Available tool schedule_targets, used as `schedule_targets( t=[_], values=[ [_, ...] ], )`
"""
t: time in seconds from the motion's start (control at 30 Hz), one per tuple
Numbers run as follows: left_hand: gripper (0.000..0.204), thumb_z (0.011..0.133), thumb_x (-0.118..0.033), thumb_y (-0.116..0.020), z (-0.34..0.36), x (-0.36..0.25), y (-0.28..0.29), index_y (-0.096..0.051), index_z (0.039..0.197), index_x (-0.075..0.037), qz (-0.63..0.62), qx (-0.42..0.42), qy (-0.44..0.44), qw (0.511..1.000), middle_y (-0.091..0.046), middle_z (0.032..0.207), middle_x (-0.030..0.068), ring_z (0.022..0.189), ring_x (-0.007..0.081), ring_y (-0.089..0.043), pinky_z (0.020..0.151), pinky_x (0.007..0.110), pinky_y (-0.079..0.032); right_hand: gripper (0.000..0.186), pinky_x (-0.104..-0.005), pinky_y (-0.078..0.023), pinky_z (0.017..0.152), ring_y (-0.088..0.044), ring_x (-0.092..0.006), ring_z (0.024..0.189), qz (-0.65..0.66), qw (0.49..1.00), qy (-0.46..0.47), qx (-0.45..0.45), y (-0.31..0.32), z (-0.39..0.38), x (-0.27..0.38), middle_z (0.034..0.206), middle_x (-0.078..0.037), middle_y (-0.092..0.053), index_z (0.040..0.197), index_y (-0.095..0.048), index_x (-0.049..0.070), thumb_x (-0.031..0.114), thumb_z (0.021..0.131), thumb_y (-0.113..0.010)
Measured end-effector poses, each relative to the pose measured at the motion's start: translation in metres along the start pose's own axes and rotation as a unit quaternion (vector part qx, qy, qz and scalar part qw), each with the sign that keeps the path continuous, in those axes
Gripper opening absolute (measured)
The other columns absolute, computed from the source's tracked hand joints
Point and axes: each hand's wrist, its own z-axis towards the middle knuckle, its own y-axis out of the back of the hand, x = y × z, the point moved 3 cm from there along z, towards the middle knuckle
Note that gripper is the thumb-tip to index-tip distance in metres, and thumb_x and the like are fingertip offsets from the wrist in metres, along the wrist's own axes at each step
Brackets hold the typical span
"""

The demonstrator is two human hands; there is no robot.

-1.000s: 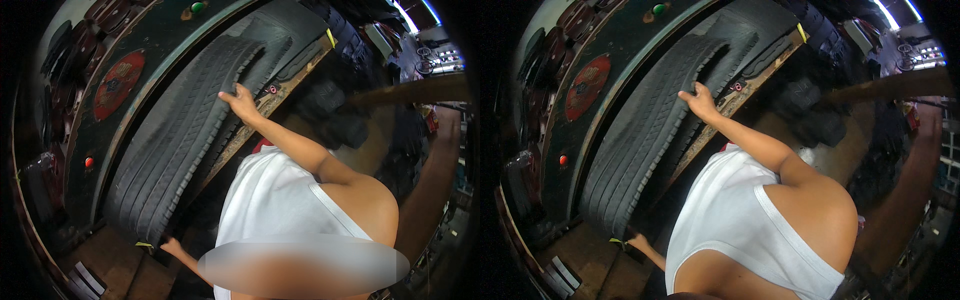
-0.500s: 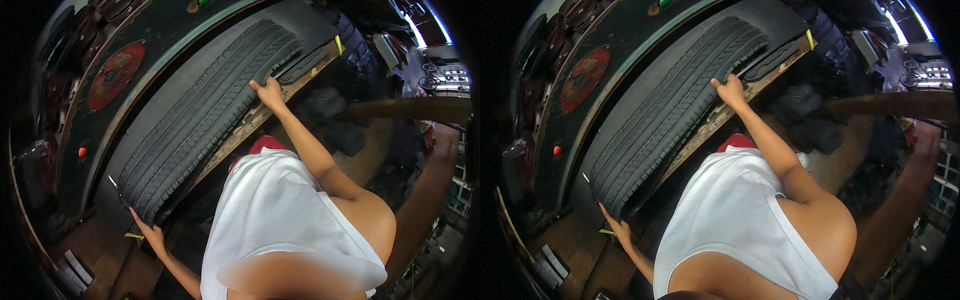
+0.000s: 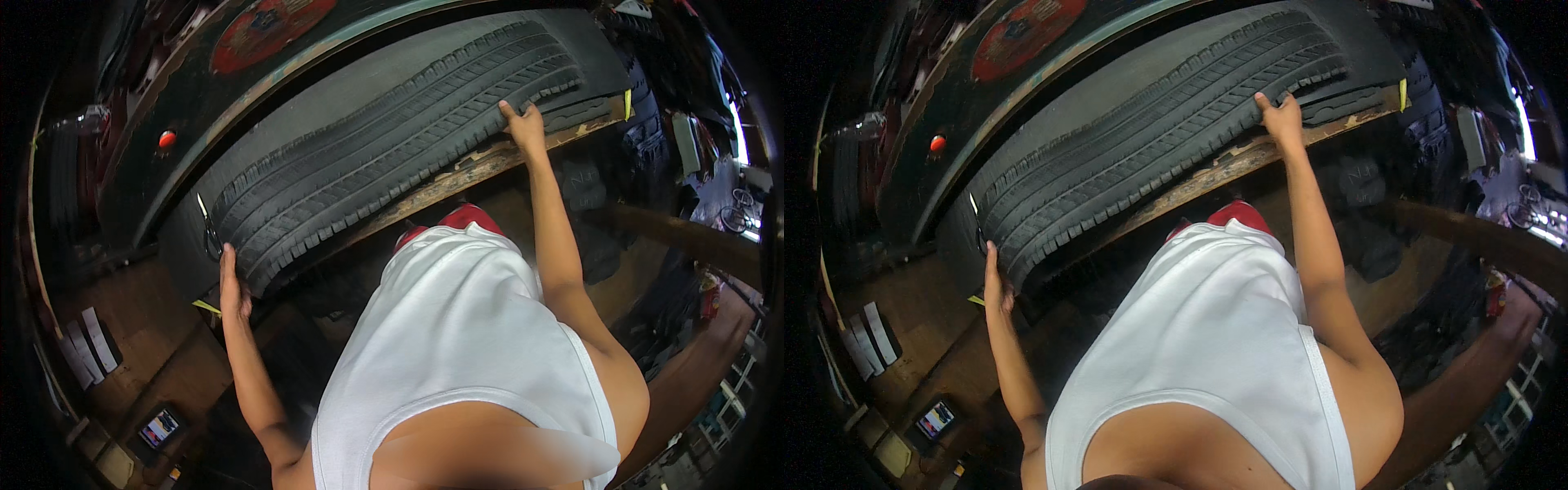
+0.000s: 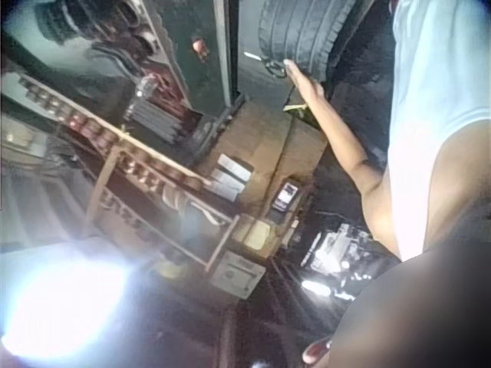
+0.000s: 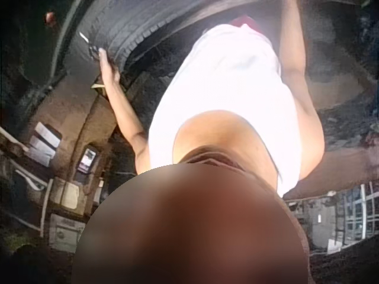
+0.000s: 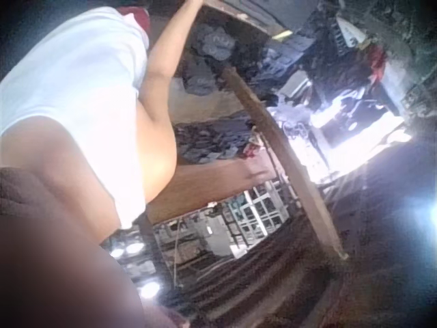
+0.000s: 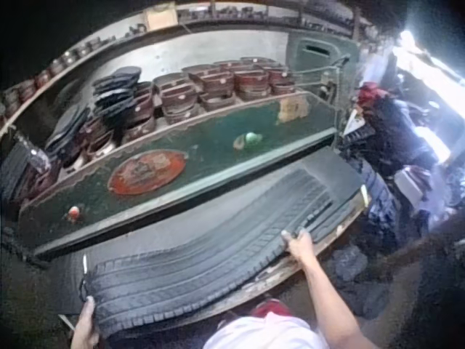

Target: The person uses a hydraulic press to cut rubber soles from a tire tread strip using a metal mold. They mark the rubber, position it under the press, operate the machine to cut the shape, and then remove the finished sole. The process is repeated for multiple soles.

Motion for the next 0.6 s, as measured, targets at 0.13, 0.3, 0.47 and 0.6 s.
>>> schedule_targets(
  t=[0.13, 0.3, 0.47, 0.6],
  values=[
    [0.091, 0.092, -0.047, -0.072, -0.001, 0.011, 0.002, -0.029, 0.154, 0.004, 0.058, -0.012, -0.038, 0.998, -0.038, 0.155, 0.0199, 0.141, 0.0306, -0.040, 0.115, 0.042, -0.034, 0.081, -0.0468, -0.050, 0.097, -0.058, -0.0389, 0.118, -0.246, 0.959, 0.015, -0.142, 0.002, -0.015, 0.034, 0.131, -0.031, -0.053, 0.138, -0.040, -0.011, 0.029, 0.083, -0.084],
    [0.108, 0.083, -0.038, -0.083, 0.025, 0.048, 0.011, -0.019, 0.154, 0.012, 0.096, -0.121, -0.056, 0.986, -0.035, 0.153, 0.0298, 0.138, 0.0366, -0.041, 0.115, 0.044, -0.034, 0.087, -0.0538, -0.029, 0.116, -0.036, -0.0439, 0.136, -0.205, 0.863, 0.440, -0.141, -0.073, -0.099, 0.110, 0.141, -0.027, -0.043, 0.144, -0.038, -0.007, 0.023, 0.077, -0.085],
    [0.112, 0.077, -0.039, -0.087, 0.035, 0.059, 0.016, -0.022, 0.153, 0.012, 0.168, -0.174, -0.080, 0.967, -0.036, 0.153, 0.0309, 0.141, 0.0376, -0.038, 0.116, 0.043, -0.032, 0.079, -0.0637, -0.015, 0.120, -0.025, -0.0453, 0.149, -0.302, 0.798, 0.464, 0.238, -0.198, -0.174, 0.090, 0.157, -0.022, -0.036, 0.151, -0.046, 0.022, 0.063, 0.087, -0.064],
    [0.102, 0.091, -0.048, -0.073, 0.021, 0.041, 0.018, -0.019, 0.155, 0.010, 0.099, -0.061, -0.040, 0.992, -0.032, 0.158, 0.0250, 0.144, 0.0305, -0.035, 0.119, 0.041, -0.026, 0.081, -0.0641, -0.010, 0.120, -0.023, -0.0447, 0.150, -0.397, 0.749, 0.486, 0.215, -0.209, -0.175, 0.076, 0.162, -0.021, -0.031, 0.154, -0.043, 0.024, 0.073, 0.090, -0.050]
  ],
)
